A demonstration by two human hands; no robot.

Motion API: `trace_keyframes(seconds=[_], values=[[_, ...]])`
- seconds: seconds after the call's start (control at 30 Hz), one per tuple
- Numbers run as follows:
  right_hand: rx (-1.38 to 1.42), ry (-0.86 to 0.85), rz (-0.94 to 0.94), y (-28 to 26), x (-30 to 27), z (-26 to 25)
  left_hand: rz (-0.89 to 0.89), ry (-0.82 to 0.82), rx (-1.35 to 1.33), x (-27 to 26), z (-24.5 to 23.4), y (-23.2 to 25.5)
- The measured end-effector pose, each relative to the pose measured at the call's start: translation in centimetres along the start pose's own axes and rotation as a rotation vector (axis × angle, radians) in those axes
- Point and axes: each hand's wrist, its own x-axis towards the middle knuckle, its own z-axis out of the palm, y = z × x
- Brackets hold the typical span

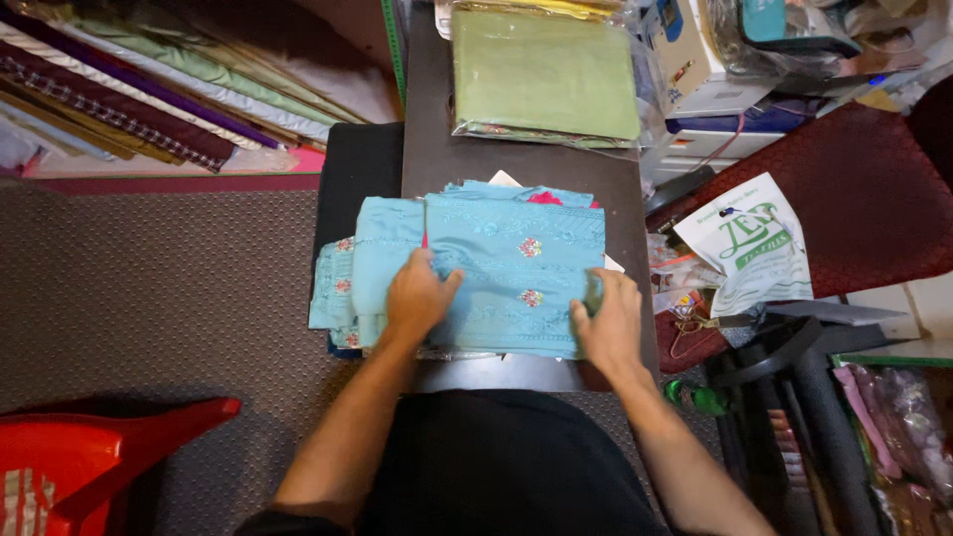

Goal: The person removes several items of clothing from a clear plastic shipping bag, unfolds a pink garment to reveal its design, and then folds the garments together and places them back into the plastic bag.

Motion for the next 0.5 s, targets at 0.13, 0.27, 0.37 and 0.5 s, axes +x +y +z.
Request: trace_keyframes(seconds=[0.13, 0.27, 0.37, 0.5], values=[[0.105, 0.046, -0.304, -1.5, -0.9, 1.6, -0.122, -0.147, -0.152, 0.7, -2.1, 0.2], [0.406, -0.281, -0.156, -4.9, -1.8, 1.4, -0.162, -0.229, -0.19, 0.2, -2.9, 2.1], [0.683, -0.424, -0.017, -7.8, -1.7, -0.4, -0.077, -0.341, -0.518, -1.4, -3.2, 6.5], [0.819, -0.309, 0.125, -6.3, 0.1, 0.6, 0.205, -0.539, -0.829, -2.0, 1.1, 10.0]])
